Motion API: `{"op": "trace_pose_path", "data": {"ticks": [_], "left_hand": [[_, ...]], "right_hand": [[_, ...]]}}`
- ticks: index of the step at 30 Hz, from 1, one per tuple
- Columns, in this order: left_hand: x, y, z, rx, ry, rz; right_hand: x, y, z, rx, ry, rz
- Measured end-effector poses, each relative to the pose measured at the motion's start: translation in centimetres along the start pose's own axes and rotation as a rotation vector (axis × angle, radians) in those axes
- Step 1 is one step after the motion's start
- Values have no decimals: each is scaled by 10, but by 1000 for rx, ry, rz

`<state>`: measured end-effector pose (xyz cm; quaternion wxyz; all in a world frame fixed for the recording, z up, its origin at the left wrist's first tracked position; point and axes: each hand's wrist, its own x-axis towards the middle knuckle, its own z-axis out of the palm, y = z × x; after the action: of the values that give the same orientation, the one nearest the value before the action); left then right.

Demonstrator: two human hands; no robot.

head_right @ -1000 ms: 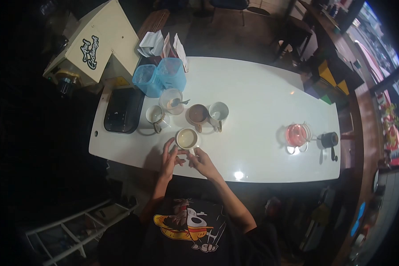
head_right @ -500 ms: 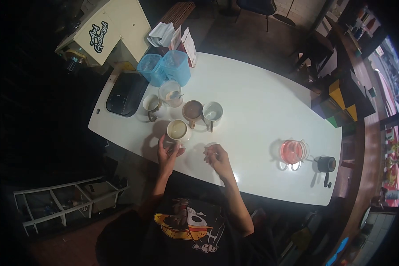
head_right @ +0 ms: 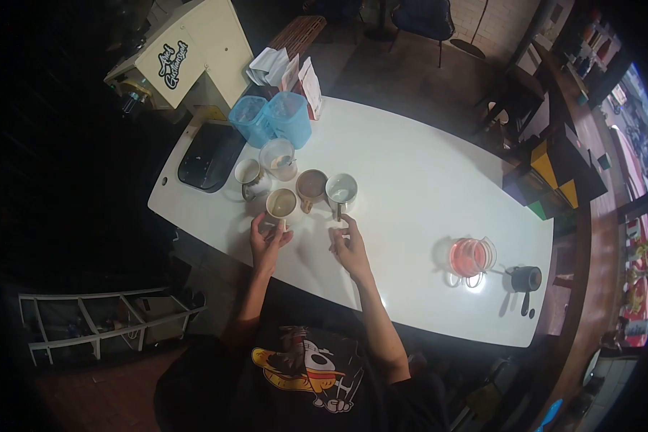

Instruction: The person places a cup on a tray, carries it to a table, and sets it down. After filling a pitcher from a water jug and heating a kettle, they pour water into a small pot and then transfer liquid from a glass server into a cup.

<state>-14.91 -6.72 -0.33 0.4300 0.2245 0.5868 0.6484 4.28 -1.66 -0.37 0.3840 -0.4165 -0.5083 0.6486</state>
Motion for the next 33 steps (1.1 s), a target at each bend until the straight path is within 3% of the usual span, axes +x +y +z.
{"op": "trace_pose_path", "data": {"ticks": [12,20,24,29,31,33], "left_hand": [[22,-4,-7,5,-22,85],[30,3,-4,42,-31,90],[26,-1,-4,31,-31,140],[3,-2,-1,59,117,154],[-7,-10,0,64,103,180],[-10,-21,-1,180,-152,195]], "right_hand": [[19,8,2,31,36,4],[24,19,-11,-358,254,-134],[16,12,-17,-346,270,-122],[4,9,-26,-188,320,-134],[-5,10,-32,-191,339,-131],[-17,10,-37,-195,361,-126]]}}
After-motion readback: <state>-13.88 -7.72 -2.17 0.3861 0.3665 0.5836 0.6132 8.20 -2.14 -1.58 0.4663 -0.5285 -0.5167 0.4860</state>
